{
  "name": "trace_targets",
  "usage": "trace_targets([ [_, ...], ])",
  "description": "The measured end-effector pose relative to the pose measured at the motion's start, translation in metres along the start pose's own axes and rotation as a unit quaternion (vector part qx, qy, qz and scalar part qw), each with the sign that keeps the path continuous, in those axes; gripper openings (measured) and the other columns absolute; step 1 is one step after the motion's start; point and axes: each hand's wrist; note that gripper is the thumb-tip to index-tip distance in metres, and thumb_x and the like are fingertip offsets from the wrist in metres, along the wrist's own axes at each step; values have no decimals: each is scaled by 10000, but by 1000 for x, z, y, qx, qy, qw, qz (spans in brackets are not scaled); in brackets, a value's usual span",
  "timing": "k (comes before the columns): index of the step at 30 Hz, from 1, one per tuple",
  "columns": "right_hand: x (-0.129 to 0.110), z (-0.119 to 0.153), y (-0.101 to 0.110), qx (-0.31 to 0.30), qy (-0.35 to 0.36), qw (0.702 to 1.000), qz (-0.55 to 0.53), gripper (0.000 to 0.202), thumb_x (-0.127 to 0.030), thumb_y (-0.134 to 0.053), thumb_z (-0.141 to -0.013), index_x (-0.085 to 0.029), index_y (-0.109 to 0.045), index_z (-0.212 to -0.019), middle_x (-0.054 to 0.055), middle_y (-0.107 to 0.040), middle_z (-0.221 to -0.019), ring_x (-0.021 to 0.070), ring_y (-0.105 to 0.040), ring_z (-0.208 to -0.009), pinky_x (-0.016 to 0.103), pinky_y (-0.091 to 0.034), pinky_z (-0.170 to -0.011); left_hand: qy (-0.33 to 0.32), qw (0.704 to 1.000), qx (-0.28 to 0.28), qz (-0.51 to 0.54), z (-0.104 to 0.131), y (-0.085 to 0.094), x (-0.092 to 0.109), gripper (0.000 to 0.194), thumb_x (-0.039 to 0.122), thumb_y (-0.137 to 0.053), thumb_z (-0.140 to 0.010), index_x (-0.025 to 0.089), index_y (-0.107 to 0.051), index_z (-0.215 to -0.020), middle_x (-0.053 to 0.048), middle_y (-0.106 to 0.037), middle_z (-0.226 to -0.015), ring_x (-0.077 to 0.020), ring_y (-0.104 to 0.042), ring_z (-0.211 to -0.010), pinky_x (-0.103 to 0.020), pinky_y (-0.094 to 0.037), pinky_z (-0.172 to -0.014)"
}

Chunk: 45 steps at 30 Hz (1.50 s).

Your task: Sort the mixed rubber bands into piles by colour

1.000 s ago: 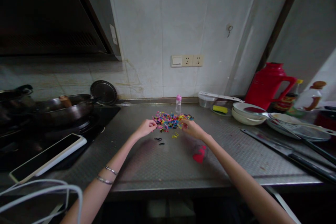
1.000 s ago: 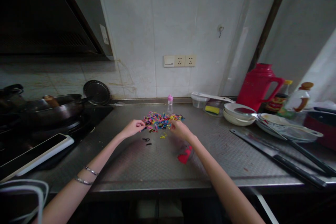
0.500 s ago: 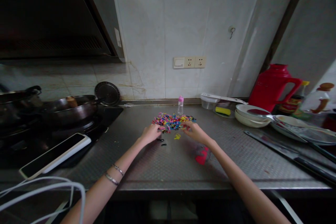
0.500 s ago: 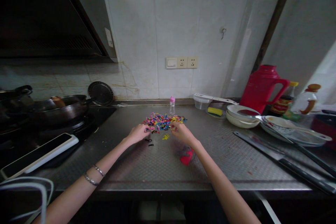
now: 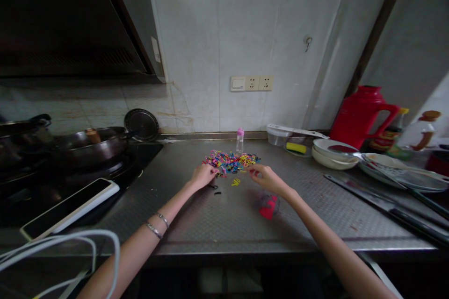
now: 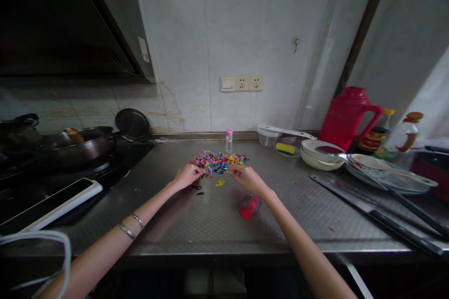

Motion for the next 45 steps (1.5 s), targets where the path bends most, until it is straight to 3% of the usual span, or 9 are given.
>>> trace_targets([
  [8,7,13,10,-4,-26,1000,17,277,-219,-451,-760,-170,-633,-964,58,-657,-899,145,-590,-755,248,-438,-707,-10,997,5,81,-1,16,-15,320,420,-514,-745,168,-695,-820,-57,-673,-780,-150,-574,-678,-208,-357,-577],
  [14,7,15,6,-9,-42,999,6,283,-207,-456,-749,-165,-640,-960,62,-660,-883,151,-589,-743,255,-438,-704,-35,991,11,128,-5,11,-23,307,376,-511,-734,138,-699,-785,-48,-658,-707,-142,-553,-638,-210,-340,-558],
  [23,0,15,8,-20,-37,999,-5,274,-200,-453,-747,-159,-651,-932,69,-663,-878,159,-590,-747,266,-443,-711,-54,993,-10,102,-8,11,-23,307,373,-522,-713,126,-704,-715,-30,-622,-596,-103,-483,-517,-200,-291,-501],
  [28,0,15,9,-22,-39,999,-2,263,-199,-461,-744,-162,-656,-917,68,-661,-907,166,-592,-800,267,-439,-739,-48,996,-32,65,-7,10,-25,236,354,-581,-661,165,-709,-724,-32,-652,-664,-113,-516,-558,-200,-322,-541],
  [36,0,15,6,-26,-30,999,-4,248,-187,-464,-737,-165,-662,-885,57,-665,-862,160,-590,-752,263,-442,-714,-41,997,-24,67,-7,5,-23,247,337,-533,-704,162,-707,-712,-35,-653,-657,-119,-524,-572,-199,-328,-552],
  [41,-8,4,5,-15,-21,1000,-11,250,-181,-473,-738,-176,-659,-905,49,-666,-849,152,-588,-740,255,-439,-699,-61,990,-4,129,-12,12,-23,290,347,-515,-721,124,-699,-730,-36,-633,-604,-113,-506,-541,-199,-333,-531],
  [45,-19,-22,-12,5,2,999,-32,263,-168,-480,-738,-164,-647,-941,44,-661,-845,137,-578,-721,251,-441,-697,-72,975,-4,211,-17,17,-16,308,355,-533,-712,93,-690,-750,-44,-631,-609,-104,-492,-517,-199,-346,-516],
])
Point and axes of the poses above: each hand's wrist, its own z-axis away from the middle knuckle, its own y-axis out of the back of the hand, x = y × z
